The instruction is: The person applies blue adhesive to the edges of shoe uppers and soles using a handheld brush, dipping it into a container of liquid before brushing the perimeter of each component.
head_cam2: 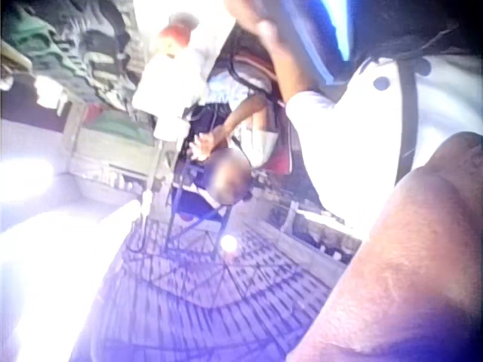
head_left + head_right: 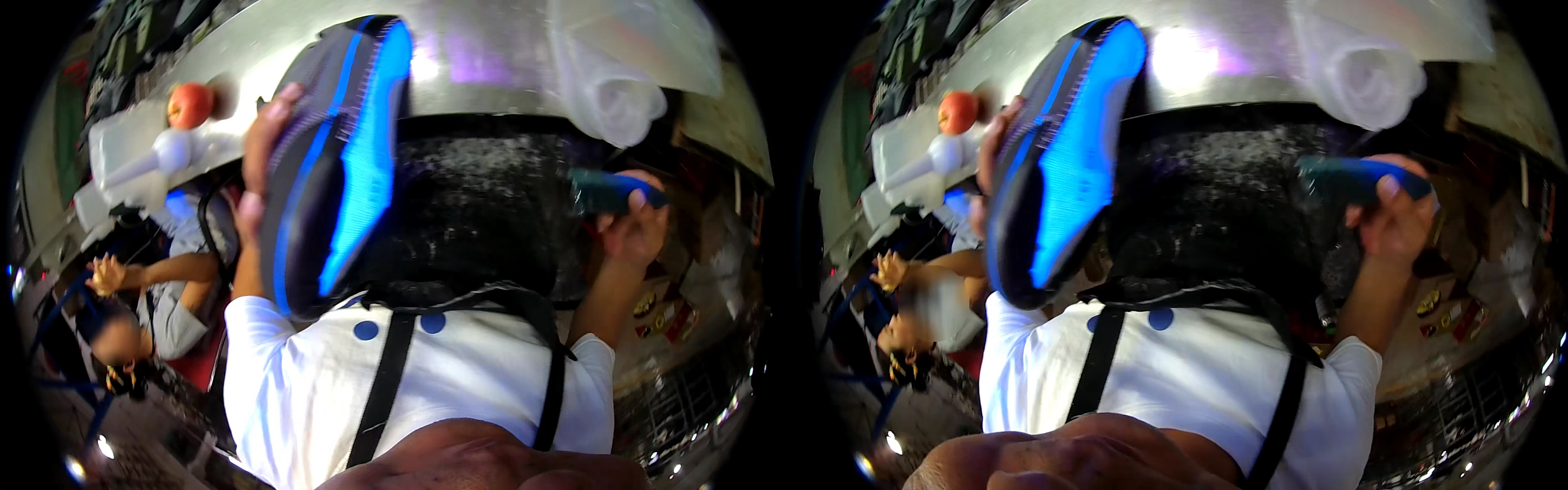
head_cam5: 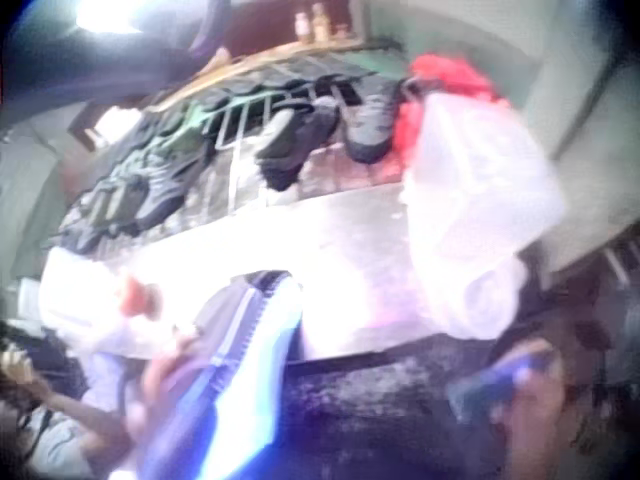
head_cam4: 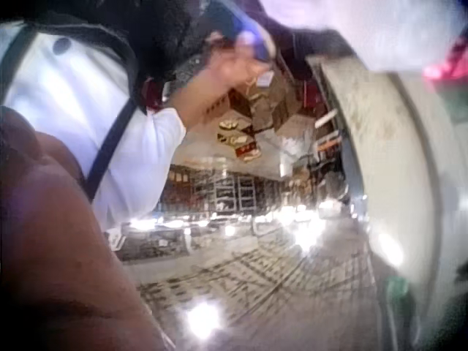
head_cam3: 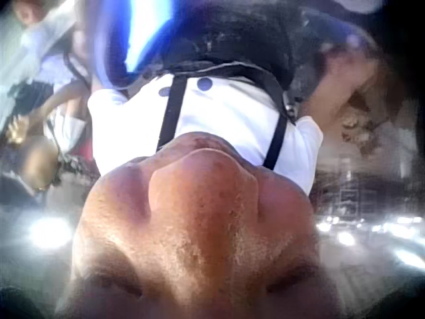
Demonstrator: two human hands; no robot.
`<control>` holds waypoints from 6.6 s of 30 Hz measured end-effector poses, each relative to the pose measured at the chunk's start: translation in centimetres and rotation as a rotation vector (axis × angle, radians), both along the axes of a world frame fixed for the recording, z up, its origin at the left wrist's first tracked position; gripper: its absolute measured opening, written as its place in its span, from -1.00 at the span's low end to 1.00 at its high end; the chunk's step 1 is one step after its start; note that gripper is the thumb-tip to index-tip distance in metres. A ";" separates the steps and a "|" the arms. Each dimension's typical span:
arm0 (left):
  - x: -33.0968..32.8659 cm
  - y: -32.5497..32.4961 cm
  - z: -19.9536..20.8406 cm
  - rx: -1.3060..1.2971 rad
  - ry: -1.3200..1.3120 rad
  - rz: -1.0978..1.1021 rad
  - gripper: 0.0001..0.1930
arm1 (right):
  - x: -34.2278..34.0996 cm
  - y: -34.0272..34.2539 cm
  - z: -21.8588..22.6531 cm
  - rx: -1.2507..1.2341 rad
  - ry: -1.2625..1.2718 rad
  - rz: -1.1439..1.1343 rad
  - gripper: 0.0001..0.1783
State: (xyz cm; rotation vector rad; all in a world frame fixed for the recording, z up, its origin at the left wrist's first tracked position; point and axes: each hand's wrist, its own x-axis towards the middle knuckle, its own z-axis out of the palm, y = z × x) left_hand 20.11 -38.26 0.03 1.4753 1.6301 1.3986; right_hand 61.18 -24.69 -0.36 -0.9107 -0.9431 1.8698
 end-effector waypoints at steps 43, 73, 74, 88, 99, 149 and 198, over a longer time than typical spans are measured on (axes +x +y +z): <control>-1.3 0.8 -3.9 0.706 0.894 -0.165 0.02 | -15.3 -0.8 -2.7 0.585 0.102 0.249 -0.76; -1.9 1.1 -4.0 0.740 0.991 -0.238 -0.02 | -17.1 3.2 0.0 0.790 -0.425 0.004 -0.69; -1.7 1.1 -4.0 0.741 0.995 -0.214 -0.02 | -17.3 3.1 -0.1 0.828 -0.440 -0.050 -0.68; -1.3 1.1 -4.1 0.759 0.991 -0.178 -0.03 | -15.1 6.1 -0.8 1.021 -0.241 0.371 -0.70; -1.4 0.8 -4.0 0.705 0.981 -0.221 -0.04 | -14.5 5.2 -2.2 0.949 -0.068 0.488 -0.70; 0.3 2.9 2.1 0.561 1.047 -0.400 -0.54 | -11.0 -2.4 -0.7 0.795 0.181 0.404 -0.68; 5.0 10.5 11.6 0.103 0.993 -0.372 -0.02 | -6.0 6.3 15.3 1.435 -0.497 0.334 -0.70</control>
